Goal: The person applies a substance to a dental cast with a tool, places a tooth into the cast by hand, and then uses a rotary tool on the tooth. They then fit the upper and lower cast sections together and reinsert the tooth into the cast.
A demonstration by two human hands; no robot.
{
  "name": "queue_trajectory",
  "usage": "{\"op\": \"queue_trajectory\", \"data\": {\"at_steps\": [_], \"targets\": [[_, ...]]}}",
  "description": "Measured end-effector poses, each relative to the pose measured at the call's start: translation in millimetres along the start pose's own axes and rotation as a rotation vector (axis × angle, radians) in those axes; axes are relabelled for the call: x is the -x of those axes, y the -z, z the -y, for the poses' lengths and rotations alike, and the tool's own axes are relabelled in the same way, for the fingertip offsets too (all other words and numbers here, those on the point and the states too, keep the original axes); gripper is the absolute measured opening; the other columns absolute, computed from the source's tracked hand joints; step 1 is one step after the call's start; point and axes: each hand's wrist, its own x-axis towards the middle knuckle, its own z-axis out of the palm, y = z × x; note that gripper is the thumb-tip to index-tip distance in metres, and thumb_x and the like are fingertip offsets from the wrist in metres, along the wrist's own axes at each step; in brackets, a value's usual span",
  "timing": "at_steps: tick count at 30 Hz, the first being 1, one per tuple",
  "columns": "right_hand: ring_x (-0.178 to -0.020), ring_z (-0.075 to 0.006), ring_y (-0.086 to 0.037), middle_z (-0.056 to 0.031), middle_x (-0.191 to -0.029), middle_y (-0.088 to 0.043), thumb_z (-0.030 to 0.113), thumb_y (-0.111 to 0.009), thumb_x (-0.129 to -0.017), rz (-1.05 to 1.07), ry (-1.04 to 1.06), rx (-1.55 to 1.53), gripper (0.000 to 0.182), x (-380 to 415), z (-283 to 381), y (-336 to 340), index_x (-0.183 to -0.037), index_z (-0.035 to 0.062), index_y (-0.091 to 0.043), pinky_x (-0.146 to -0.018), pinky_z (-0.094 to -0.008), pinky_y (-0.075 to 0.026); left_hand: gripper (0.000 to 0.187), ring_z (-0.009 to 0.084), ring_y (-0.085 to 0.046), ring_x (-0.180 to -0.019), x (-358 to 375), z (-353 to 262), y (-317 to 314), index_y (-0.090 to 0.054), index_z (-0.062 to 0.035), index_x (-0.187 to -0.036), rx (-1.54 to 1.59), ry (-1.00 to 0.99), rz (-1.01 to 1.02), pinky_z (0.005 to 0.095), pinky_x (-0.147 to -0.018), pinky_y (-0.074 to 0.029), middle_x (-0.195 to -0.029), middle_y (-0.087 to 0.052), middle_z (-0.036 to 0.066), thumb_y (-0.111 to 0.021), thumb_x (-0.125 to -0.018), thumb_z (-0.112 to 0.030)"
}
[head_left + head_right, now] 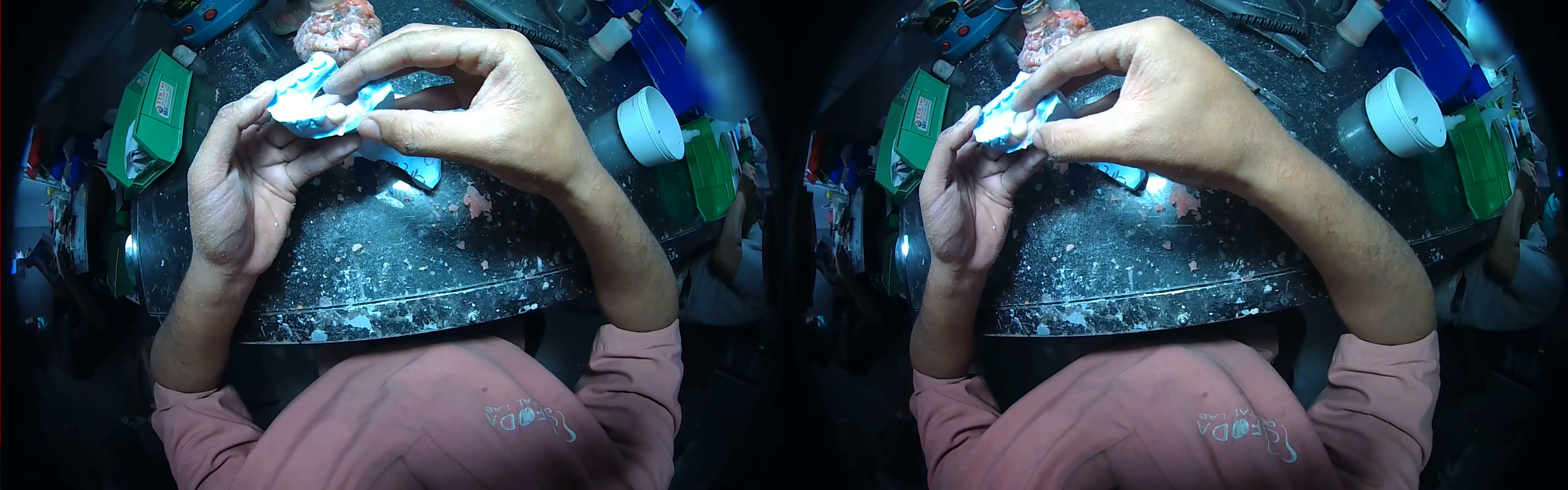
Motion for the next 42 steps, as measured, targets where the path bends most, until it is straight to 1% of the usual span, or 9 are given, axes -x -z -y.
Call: {"op": "queue_trajectory", "data": {"at_steps": [5, 8, 10, 20, 22, 30, 31, 32, 42], "targets": [[-0.083, -0.0167, -0.067, -0.0117, -0.091, -0.07, 0.018, -0.075, -0.077, -0.07, 0.023, 0.0, 0.027, 0, -3, 1, -0.1, 0.0025, -0.071, -0.078, -0.0274, -0.054, 0.048, 0.0315, -0.059, -0.11, -1, 0, 1, -0.045, 0.0121, -0.124, -0.009, 0.034, -0.047, 0.0462, -0.093, -0.052, -0.118, -0.056, 0.027, -0.042, -0.096, -0.028], [-0.098, -0.0171, -0.064, -0.0093, -0.105, -0.066, 0.006, -0.069, -0.083, 0.014, 0.004, -0.007, 0.026, 1, -3, 1, -0.108, -0.0002, -0.066, -0.086, -0.0295, -0.054, 0.047, 0.0316, -0.059, -0.11, 0, 1, 0, -0.046, 0.0113, -0.123, -0.006, 0.027, -0.043, 0.0461, -0.093, -0.052, -0.117, -0.056, 0.027, -0.042, -0.097, -0.027], [-0.083, -0.0166, -0.068, -0.0107, -0.092, -0.07, 0.02, -0.074, -0.079, -0.124, 0.114, 0.031, 0.024, 0, -8, -5, -0.096, 0.0037, -0.071, -0.078, -0.0284, -0.055, 0.046, 0.0316, -0.059, -0.11, 0, 2, 1, -0.046, 0.0108, -0.123, 0.009, 0.018, -0.03, 0.0461, -0.093, -0.052, -0.117, -0.057, 0.026, -0.042, -0.097, -0.027], [-0.079, -0.0185, -0.068, -0.0108, -0.087, -0.07, 0.022, -0.074, -0.077, -0.106, 0.1, 0.192, 0.021, 2, -5, -2, -0.089, 0.0046, -0.073, -0.074, -0.029, -0.055, 0.045, 0.0325, -0.058, -0.111, 2, 5, 1, -0.045, 0.0085, -0.125, -0.012, 0.005, -0.049, 0.0477, -0.093, -0.051, -0.121, -0.055, 0.026, -0.042, -0.098, -0.027], [-0.093, -0.0176, -0.064, -0.0087, -0.097, -0.066, 0.007, -0.07, -0.082, 0.005, 0.033, 0.204, 0.015, 2, 2, 1, -0.096, 0.0009, -0.07, -0.081, -0.0289, -0.056, 0.045, 0.0325, -0.058, -0.111, 2, 5, 1, -0.046, 0.0083, -0.125, -0.028, 0.0, -0.065, 0.048, -0.093, -0.051, -0.12, -0.055, 0.026, -0.042, -0.098, -0.027], [-0.095, -0.0163, -0.064, -0.0072, -0.097, -0.067, 0.009, -0.065, -0.086, -0.021, -0.019, -0.031, 0.019, -1, 6, 0, -0.102, -0.0011, -0.068, -0.085, -0.0281, -0.053, 0.044, 0.0331, -0.059, -0.11, 0, 2, 0, -0.047, 0.0103, -0.121, -0.043, 0.014, -0.071, 0.0474, -0.094, -0.051, -0.119, -0.056, 0.027, -0.044, -0.096, -0.026], [-0.088, -0.013, -0.064, -0.0052, -0.094, -0.065, 0.014, -0.059, -0.092, -0.076, -0.127, -0.11, 0.022, -1, 10, -2, -0.107, -0.0014, -0.065, -0.084, -0.0257, -0.052, 0.044, 0.0331, -0.059, -0.11, 0, 1, 0, -0.047, 0.0103, -0.121, -0.047, 0.011, -0.073, 0.0474, -0.094, -0.051, -0.119, -0.056, 0.027, -0.044, -0.096, -0.026], [-0.108, -0.0153, -0.057, -0.0096, -0.117, -0.062, 0.009, -0.066, -0.086, 0.07, -0.07, -0.098, 0.048, -1, 17, 14, -0.131, 0.0036, -0.051, -0.093, -0.0289, -0.046, 0.044, 0.0333, -0.058, -0.111, -1, 0, -1, -0.047, 0.0111, -0.12, 0.012, 0.017, -0.066, 0.0475, -0.096, -0.05, -0.119, -0.055, 0.027, -0.044, -0.096, -0.026], [-0.087, -0.0124, -0.062, -0.0081, -0.094, -0.066, 0.009, -0.062, -0.089, -0.4, -0.074, 0.169, 0.016, -4, 11, 9, -0.102, -0.0016, -0.062, -0.081, -0.0257, -0.049, 0.043, 0.0301, -0.041, -0.129, -2, 4, -12, -0.039, 0.0118, -0.13, 0.026, -0.198, -0.063, 0.0481, -0.11, -0.034, -0.136, -0.043, 0.022, -0.043, -0.096, -0.014]]}}
